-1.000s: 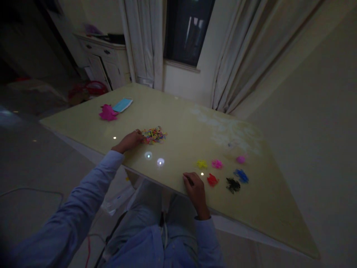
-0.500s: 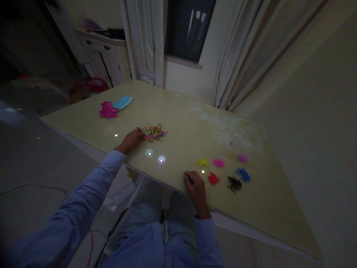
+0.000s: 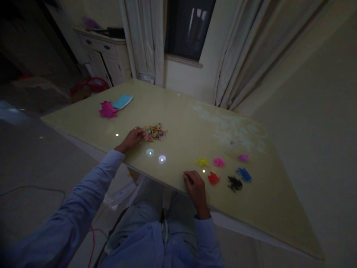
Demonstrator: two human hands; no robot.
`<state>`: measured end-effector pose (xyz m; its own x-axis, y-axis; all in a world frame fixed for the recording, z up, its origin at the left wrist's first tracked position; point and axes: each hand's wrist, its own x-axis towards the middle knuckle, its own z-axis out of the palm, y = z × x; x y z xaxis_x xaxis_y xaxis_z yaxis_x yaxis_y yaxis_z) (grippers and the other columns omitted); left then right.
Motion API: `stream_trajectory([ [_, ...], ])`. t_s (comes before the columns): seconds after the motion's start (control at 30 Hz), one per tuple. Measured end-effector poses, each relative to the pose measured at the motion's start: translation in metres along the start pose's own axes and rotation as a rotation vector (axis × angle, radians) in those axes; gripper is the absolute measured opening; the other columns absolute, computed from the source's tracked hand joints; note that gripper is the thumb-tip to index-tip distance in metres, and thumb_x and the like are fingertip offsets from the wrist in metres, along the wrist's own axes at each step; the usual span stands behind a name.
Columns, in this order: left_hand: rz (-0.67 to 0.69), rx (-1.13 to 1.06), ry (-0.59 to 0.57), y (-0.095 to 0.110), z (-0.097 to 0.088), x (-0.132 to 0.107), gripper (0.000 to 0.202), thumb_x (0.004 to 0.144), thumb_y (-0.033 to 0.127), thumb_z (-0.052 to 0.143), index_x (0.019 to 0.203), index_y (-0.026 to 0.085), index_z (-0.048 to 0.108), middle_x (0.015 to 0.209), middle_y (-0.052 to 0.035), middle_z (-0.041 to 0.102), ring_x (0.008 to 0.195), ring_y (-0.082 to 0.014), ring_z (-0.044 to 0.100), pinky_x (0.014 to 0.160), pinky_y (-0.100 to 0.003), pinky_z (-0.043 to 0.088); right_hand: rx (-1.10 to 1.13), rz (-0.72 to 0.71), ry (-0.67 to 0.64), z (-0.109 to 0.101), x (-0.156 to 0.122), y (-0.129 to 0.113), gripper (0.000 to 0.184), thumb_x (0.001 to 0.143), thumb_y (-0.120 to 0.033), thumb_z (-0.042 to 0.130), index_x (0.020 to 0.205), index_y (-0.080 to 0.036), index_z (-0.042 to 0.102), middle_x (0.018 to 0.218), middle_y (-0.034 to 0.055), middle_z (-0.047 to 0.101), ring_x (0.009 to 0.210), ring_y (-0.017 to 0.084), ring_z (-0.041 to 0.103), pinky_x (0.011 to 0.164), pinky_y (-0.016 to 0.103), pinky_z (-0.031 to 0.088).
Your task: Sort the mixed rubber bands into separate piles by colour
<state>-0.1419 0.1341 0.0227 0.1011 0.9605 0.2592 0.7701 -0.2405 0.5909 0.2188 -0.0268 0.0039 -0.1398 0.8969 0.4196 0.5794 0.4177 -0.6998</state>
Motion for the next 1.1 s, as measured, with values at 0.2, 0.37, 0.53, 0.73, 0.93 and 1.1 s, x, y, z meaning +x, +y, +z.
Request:
stream_trajectory([
  [0.2,-0.224,-0.595,0.007,0.033,-0.005,-0.022,0.036,0.080,0.050,0.055,0.067,0.019,0.045,0.062,0.0033,0.038,0.058,-0.0109,0.037,0.055,-0.025,0.032,-0.003,0.014,0.000,0.000,0.000,-0.001,0.017,0.092,-0.030,0.056,0.094,-0.020,0.069,0.088,0.0070,0.069,0.081,0.019,0.065,0.073,0.032,0.052],
  [0.37,-0.409,-1.335,-0.225,0.089,-0.010,-0.059,0.039,0.069,0.043,0.074,0.072,0.017,0.045,0.068,0.0030,0.044,0.052,-0.0054,0.030,0.048,-0.020,0.025,0.005,0.023,-0.008,0.000,0.001,-0.003,0.017,0.093,-0.030,0.055,0.093,-0.021,0.069,0.088,0.0075,0.069,0.081,0.020,0.065,0.072,0.033,0.053],
  [0.53,-0.427,-1.703,-0.423,0.153,-0.012,-0.082,0.024,0.076,0.032,0.073,0.082,0.016,0.057,0.090,-0.0024,0.056,0.054,-0.0032,0.032,0.045,-0.018,0.028,0.022,0.033,-0.008,0.000,0.000,-0.005,0.016,0.092,-0.028,0.055,0.093,-0.021,0.070,0.087,0.0067,0.069,0.081,0.019,0.065,0.073,0.031,0.052],
  [0.73,-0.481,-1.834,-0.517,0.202,-0.003,-0.084,0.023,0.075,0.027,0.076,0.080,0.016,0.057,0.087,-0.0006,0.054,0.052,-0.0013,0.032,0.045,-0.014,0.029,0.025,0.051,-0.003,0.000,0.000,-0.010,0.016,0.092,-0.025,0.054,0.094,-0.020,0.069,0.087,0.0061,0.069,0.081,0.018,0.064,0.074,0.030,0.050],
  [0.93,-0.330,-1.509,-0.435,0.225,0.031,-0.078,0.028,0.078,0.040,0.072,0.080,0.017,0.057,0.079,0.0001,0.054,0.051,-0.0035,0.036,0.047,-0.018,0.031,0.046,0.045,-0.012,0.003,-0.002,-0.008,0.015,0.092,-0.023,0.053,0.094,-0.020,0.067,0.088,0.0064,0.067,0.083,0.018,0.062,0.075,0.030,0.049],
  [1.1,0.003,-0.649,-0.163,0.227,0.102,-0.054,0.015,0.087,0.027,0.058,0.076,0.017,0.060,0.077,-0.0033,0.061,0.074,-0.0144,0.055,0.071,-0.028,0.045,0.043,0.051,-0.015,0.005,-0.004,-0.005,0.016,0.089,-0.018,0.052,0.092,-0.020,0.067,0.086,0.0063,0.065,0.079,0.018,0.060,0.072,0.030,0.048],
])
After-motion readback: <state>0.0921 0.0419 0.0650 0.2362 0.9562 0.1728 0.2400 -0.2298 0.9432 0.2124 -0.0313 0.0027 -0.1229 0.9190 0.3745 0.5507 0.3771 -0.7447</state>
